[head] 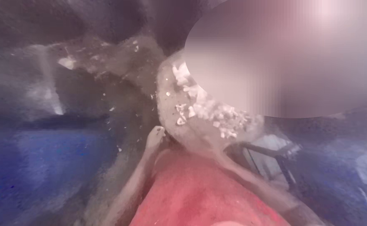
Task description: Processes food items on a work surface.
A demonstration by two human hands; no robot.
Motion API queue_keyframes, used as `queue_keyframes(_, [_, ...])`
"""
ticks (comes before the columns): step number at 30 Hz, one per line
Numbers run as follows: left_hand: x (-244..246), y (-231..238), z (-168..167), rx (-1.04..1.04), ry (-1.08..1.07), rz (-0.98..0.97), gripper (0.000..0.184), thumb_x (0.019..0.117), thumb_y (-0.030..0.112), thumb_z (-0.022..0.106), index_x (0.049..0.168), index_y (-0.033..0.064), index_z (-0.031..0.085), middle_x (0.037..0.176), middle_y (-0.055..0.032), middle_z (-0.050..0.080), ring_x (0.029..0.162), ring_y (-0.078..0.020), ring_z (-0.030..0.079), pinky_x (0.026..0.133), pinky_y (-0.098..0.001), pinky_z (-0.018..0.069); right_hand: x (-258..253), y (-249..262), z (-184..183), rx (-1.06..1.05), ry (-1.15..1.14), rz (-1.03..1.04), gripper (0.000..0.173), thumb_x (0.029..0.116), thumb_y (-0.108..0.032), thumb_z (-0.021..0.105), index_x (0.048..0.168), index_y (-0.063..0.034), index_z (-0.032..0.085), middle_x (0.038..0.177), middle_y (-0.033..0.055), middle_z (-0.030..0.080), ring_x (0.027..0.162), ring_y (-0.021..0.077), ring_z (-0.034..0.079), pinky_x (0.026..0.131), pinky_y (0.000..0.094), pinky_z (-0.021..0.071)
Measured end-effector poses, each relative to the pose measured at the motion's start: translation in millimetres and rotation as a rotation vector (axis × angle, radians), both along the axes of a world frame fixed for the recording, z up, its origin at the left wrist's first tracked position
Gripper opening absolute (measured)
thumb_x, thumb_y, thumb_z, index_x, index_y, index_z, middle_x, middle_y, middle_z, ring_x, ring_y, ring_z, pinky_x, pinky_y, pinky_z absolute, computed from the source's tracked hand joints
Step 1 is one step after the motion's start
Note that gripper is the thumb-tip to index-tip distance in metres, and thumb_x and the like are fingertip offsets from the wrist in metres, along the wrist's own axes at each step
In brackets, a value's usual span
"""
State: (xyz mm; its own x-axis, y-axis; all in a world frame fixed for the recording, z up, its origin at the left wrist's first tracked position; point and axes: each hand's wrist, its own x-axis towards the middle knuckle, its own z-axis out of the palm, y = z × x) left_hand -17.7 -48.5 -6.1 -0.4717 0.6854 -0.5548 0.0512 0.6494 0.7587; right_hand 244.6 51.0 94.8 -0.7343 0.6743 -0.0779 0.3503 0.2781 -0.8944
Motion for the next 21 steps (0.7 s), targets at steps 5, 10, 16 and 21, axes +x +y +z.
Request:
queue_keyframes(5, [-18, -15, -1, 0.064, 0.027, 0.054, 0.029, 0.1090, 0.027, 0.049, 0.122, 0.0057, 0.064, 0.089, -0.0040, 0.070, 0.064, -0.0094, 0.061, 0.060, -0.0272, 0.0531, -10, 34, -42, -0.218, -0.674, 0.129, 0.055, 0.1087, -0.050, 0.038, 0.134, -0.0049, 0.058, 0.113, 0.0184, 0.068, 0.104, 0.0313, 0.068, 0.094, 0.0528, 0.0536])
queue_keyframes(10, [-48, -23, 1, 0.132, 0.039, 0.212, 0.029, 0.1094, 0.024, 0.047, 0.121, 0.0034, 0.063, 0.086, -0.0020, 0.068, 0.058, -0.0065, 0.056, 0.053, -0.0232, 0.0483, -50, 10, -16, -0.415, -0.505, 0.122, 0.052, 0.1107, -0.039, 0.038, 0.147, -0.0037, 0.047, 0.123, 0.0195, 0.066, 0.109, 0.0266, 0.067, 0.097, 0.0454, 0.0536])
queue_keyframes(16, [-68, 24, 21, 0.166, 0.071, 0.104, 0.030, 0.1094, 0.026, 0.048, 0.124, 0.0056, 0.063, 0.097, -0.0043, 0.070, 0.070, -0.0093, 0.062, 0.064, -0.0274, 0.0535, -21, 22, -76, -0.907, -0.179, -0.189, 0.054, 0.1109, -0.050, 0.025, 0.109, -0.0077, 0.058, 0.069, -0.0012, 0.051, 0.053, 0.0096, 0.049, 0.050, 0.0266, 0.0478])
queue_keyframes(21, [-43, 114, 42, 0.193, 0.110, -0.208, 0.031, 0.1096, 0.024, 0.048, 0.129, 0.0061, 0.064, 0.123, -0.0151, 0.068, 0.110, -0.0253, 0.066, 0.098, -0.0491, 0.0519, 66, 12, -67, -0.462, -0.242, -0.568, 0.049, 0.1124, -0.036, 0.028, 0.116, 0.0004, 0.060, 0.077, 0.0066, 0.058, 0.061, 0.0154, 0.056, 0.058, 0.0352, 0.0534])
